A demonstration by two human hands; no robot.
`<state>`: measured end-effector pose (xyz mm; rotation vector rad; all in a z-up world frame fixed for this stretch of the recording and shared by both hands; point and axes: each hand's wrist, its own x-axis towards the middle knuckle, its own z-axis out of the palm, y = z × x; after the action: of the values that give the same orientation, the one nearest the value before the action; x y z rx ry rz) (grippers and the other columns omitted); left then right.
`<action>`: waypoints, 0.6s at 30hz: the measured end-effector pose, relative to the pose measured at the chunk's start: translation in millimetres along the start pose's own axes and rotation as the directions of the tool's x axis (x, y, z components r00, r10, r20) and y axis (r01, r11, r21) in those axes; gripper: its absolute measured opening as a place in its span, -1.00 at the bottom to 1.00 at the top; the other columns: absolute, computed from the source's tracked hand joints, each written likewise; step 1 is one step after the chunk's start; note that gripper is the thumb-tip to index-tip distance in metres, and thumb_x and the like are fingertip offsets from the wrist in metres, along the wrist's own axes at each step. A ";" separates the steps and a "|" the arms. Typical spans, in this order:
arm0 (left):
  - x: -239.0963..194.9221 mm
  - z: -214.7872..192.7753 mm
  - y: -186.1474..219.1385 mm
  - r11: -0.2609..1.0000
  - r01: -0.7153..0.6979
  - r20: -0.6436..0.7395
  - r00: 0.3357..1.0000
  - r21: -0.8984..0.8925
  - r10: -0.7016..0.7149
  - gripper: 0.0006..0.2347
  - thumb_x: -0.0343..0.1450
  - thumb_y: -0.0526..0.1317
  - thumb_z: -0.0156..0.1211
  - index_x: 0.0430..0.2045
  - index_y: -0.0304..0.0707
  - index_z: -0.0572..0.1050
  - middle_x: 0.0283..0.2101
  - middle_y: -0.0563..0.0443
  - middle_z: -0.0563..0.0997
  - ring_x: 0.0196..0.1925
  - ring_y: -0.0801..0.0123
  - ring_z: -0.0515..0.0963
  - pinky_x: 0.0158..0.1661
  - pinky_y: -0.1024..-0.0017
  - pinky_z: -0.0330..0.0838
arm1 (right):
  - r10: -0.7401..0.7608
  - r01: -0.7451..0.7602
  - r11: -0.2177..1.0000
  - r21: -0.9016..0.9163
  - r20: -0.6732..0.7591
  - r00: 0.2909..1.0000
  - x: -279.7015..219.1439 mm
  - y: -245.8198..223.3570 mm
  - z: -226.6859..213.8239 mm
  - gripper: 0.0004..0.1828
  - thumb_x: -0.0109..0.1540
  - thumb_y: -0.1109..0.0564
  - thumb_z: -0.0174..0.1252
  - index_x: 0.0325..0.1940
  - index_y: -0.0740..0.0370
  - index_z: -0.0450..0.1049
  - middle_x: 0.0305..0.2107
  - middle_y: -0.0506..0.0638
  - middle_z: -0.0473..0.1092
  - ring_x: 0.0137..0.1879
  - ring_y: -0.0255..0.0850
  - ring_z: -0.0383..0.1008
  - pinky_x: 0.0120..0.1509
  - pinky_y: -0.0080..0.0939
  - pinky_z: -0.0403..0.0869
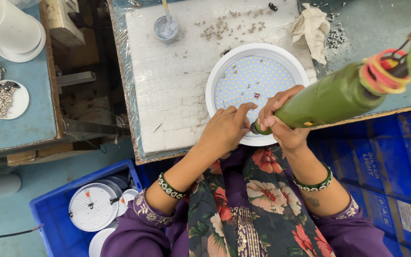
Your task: The person assembles a round LED light fixture by placing a LED board into a plastic casing and using an electric screwdriver to secure it with several small screws.
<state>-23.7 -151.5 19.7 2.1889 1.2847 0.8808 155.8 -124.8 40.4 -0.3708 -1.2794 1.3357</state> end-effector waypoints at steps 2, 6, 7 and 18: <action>-1.0 0.2 -0.3 1.000 -0.009 -0.006 1.000 0.004 0.009 -0.48 0.29 -0.30 0.36 0.15 -0.17 0.30 -0.39 0.19 0.61 -0.15 0.25 0.59 -0.09 0.24 0.39 | -0.009 0.009 1.000 -0.003 -0.007 1.000 0.3 -0.9 0.0 -0.66 0.28 0.36 0.19 -0.03 0.26 0.16 -0.41 0.06 0.31 -0.44 -0.21 0.37 -0.29 -0.24 0.47; -1.5 -0.4 0.9 1.000 0.003 -0.003 1.000 0.011 -0.003 -0.48 0.30 -0.30 0.36 0.15 -0.15 0.30 -0.38 0.18 0.60 -0.16 0.24 0.59 -0.09 0.25 0.39 | -0.007 0.007 1.000 -0.003 0.021 1.000 2.9 -3.0 1.6 -0.66 0.29 0.36 0.20 -0.03 0.25 0.16 -0.41 0.07 0.32 -0.44 -0.20 0.38 -0.27 -0.24 0.47; -1.4 -1.1 0.9 1.000 0.006 -0.001 1.000 0.009 -0.006 -0.48 0.30 -0.31 0.36 0.15 -0.15 0.30 -0.38 0.18 0.60 -0.16 0.24 0.59 -0.08 0.25 0.39 | -0.011 0.012 1.000 -0.021 0.016 1.000 3.6 -3.9 2.1 -0.66 0.29 0.36 0.20 -0.02 0.25 0.15 -0.43 0.07 0.31 -0.43 -0.20 0.38 -0.27 -0.24 0.47; 4.0 -2.2 -1.1 0.939 -0.184 0.178 0.975 0.290 0.135 -0.89 0.27 -0.34 0.26 -0.39 -0.19 0.54 -0.26 0.01 0.52 -0.05 0.14 0.51 -0.13 0.22 0.40 | -0.025 0.022 0.997 -0.070 -0.043 0.999 9.3 -28.7 -15.0 -0.62 0.30 0.36 0.23 0.03 0.27 0.16 -0.46 0.06 0.30 -0.44 -0.22 0.36 -0.29 -0.27 0.46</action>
<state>-24.5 -147.3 21.7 2.5771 1.2476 0.5826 180.0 -118.6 62.9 -0.4295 -1.2924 1.2594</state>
